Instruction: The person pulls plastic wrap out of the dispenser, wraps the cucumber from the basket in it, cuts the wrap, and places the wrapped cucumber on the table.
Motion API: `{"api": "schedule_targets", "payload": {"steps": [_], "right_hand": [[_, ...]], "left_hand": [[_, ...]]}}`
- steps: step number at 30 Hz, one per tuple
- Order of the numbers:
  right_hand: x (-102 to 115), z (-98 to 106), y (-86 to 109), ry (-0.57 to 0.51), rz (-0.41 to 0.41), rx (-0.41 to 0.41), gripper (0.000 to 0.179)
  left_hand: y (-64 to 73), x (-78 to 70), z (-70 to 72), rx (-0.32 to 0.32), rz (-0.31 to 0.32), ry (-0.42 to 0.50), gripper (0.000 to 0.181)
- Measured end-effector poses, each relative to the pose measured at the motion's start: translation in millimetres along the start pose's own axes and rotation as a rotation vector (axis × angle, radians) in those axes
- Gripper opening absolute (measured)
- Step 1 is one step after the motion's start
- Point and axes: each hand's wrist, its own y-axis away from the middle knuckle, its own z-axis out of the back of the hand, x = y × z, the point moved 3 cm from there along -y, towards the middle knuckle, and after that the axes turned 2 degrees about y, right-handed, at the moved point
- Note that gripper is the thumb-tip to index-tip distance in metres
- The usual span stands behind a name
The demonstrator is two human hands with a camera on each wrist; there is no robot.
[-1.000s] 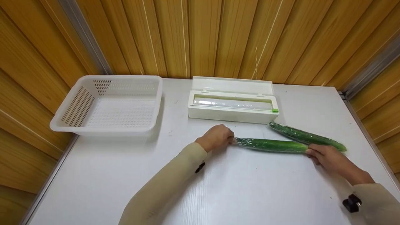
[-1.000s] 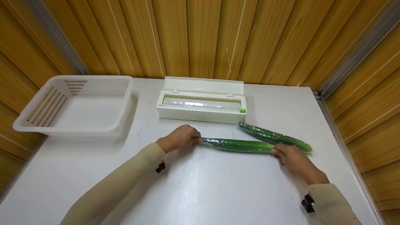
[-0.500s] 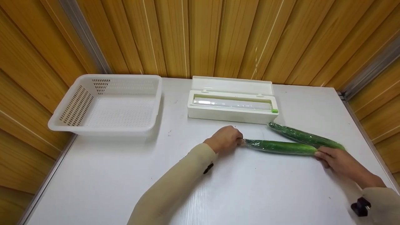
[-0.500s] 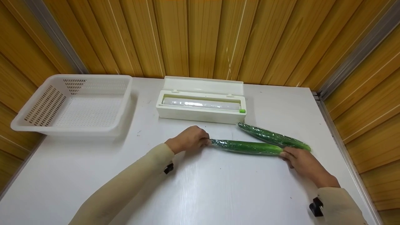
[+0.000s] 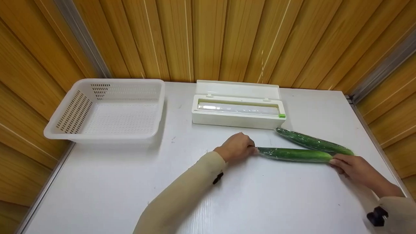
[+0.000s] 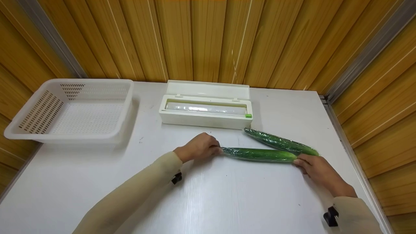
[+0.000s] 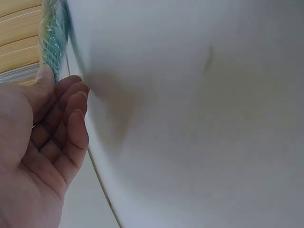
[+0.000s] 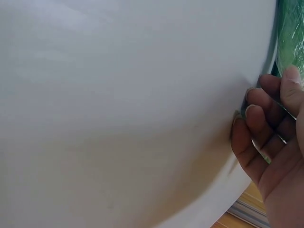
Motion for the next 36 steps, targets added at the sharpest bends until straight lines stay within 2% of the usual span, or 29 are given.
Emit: {"api": "schedule_targets", "payload": {"steps": [4,10,15,19,22,31,36], "right_hand": [[0,6,0.7,0.038,0.011,-0.065,0.026],[2,9,0.5,0.112,0.036,-0.115,0.043],[-1,7,2.8,0.118,0.034,-0.150,0.034],[-4,4,4.6,0.121,0.045,-0.185,0.027],[-6,4,5.4,0.125,0.050,-0.203,0.025],[-17,10,10.7,0.144,0.060,-0.233,0.023],[-25,12,14.9,0.145,0.053,-0.245,0.024]], "left_hand": [[-0.2,0.4,-0.3,-0.012,0.006,0.057,0.022],[-0.6,0.8,-0.6,-0.018,0.021,0.096,0.023],[-2.3,-1.3,-1.2,-0.055,0.026,0.108,0.021],[-5.2,-4.0,-1.3,-0.118,-0.028,0.149,0.020],[-8.5,-5.3,-2.5,-0.134,-0.050,0.175,0.018],[-19.3,-12.8,-9.4,-0.095,0.041,0.286,0.013],[-26.3,-19.0,-14.1,-0.095,0.045,0.266,0.013]]}}
